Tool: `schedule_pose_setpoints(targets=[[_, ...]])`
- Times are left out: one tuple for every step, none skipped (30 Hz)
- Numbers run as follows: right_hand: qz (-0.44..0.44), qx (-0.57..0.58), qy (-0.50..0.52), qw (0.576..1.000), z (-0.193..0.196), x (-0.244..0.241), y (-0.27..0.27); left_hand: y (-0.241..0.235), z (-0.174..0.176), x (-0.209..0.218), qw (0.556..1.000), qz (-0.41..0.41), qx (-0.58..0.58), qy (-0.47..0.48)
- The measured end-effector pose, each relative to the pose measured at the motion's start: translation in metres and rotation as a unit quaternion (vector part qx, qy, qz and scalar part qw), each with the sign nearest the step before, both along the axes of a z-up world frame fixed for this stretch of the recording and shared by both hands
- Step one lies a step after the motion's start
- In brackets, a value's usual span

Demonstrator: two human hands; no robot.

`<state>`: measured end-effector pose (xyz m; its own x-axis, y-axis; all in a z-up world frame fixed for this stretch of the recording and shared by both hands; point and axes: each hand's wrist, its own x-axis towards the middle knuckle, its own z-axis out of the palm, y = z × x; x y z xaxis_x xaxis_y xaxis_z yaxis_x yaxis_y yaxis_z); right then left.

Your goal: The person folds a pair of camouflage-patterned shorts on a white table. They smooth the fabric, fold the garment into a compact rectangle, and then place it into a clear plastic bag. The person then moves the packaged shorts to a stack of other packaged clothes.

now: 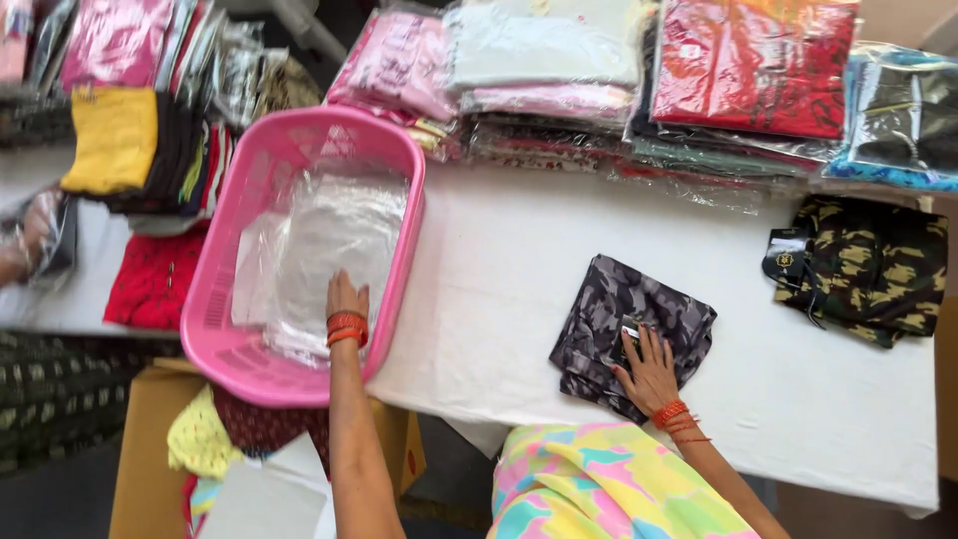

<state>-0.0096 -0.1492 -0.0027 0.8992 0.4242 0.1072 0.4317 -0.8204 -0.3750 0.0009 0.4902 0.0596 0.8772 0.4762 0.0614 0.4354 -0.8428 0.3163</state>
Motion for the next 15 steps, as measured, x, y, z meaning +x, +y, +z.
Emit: schedule_pose_setpoints(targets=[[-0.004,0.006,-0.014,1.000,0.000,-0.006,-0.002,0.027,-0.034,0.001,0.999,-0.025,0.007,0.046],[-0.020,0.007,-0.015,1.000,0.002,-0.007,-0.003,0.037,-0.045,0.003,0.998,-0.041,0.009,0.045],[-0.029,0.000,-0.038,0.999,0.005,-0.012,-0.004,0.049,-0.055,0.005,0.997,-0.022,0.006,0.070],[-0.037,-0.009,-0.061,0.997,0.007,-0.017,-0.005,0.060,-0.067,0.008,0.995,-0.003,0.004,0.095],[-0.057,-0.011,-0.057,0.997,0.000,-0.019,-0.009,0.061,-0.069,0.012,0.995,-0.023,0.005,0.099],[-0.091,-0.034,-0.042,0.994,-0.007,-0.022,-0.014,0.062,-0.070,0.016,0.989,0.036,-0.023,0.138],[-0.125,-0.057,-0.028,0.990,-0.014,-0.024,-0.019,0.065,-0.071,0.020,0.978,0.095,-0.049,0.177],[-0.144,-0.058,-0.023,0.988,-0.013,-0.024,-0.022,0.055,-0.058,0.031,0.979,0.076,-0.046,0.181],[-0.199,-0.045,0.009,0.979,-0.012,-0.023,-0.025,0.046,-0.046,0.037,0.965,0.107,-0.039,0.236],[-0.254,-0.031,0.041,0.966,-0.012,-0.023,-0.027,0.038,-0.033,0.041,0.947,0.138,-0.029,0.290],[-0.262,-0.032,0.044,0.963,-0.006,-0.022,-0.026,0.033,-0.021,0.048,0.947,0.130,-0.027,0.294],[-0.310,0.035,0.060,0.948,-0.001,-0.023,-0.024,0.028,-0.010,0.054,0.941,0.153,-0.016,0.302],[-0.352,0.102,0.073,0.928,0.005,-0.019,-0.025,0.021,0.001,0.058,0.934,0.180,-0.007,0.309],[-0.356,0.100,0.074,0.926,-0.001,-0.020,-0.029,0.023,-0.007,0.060,0.934,0.175,-0.007,0.311],[-0.391,0.127,0.090,0.907,-0.008,-0.020,-0.030,0.027,-0.014,0.060,0.944,0.180,0.008,0.277]])
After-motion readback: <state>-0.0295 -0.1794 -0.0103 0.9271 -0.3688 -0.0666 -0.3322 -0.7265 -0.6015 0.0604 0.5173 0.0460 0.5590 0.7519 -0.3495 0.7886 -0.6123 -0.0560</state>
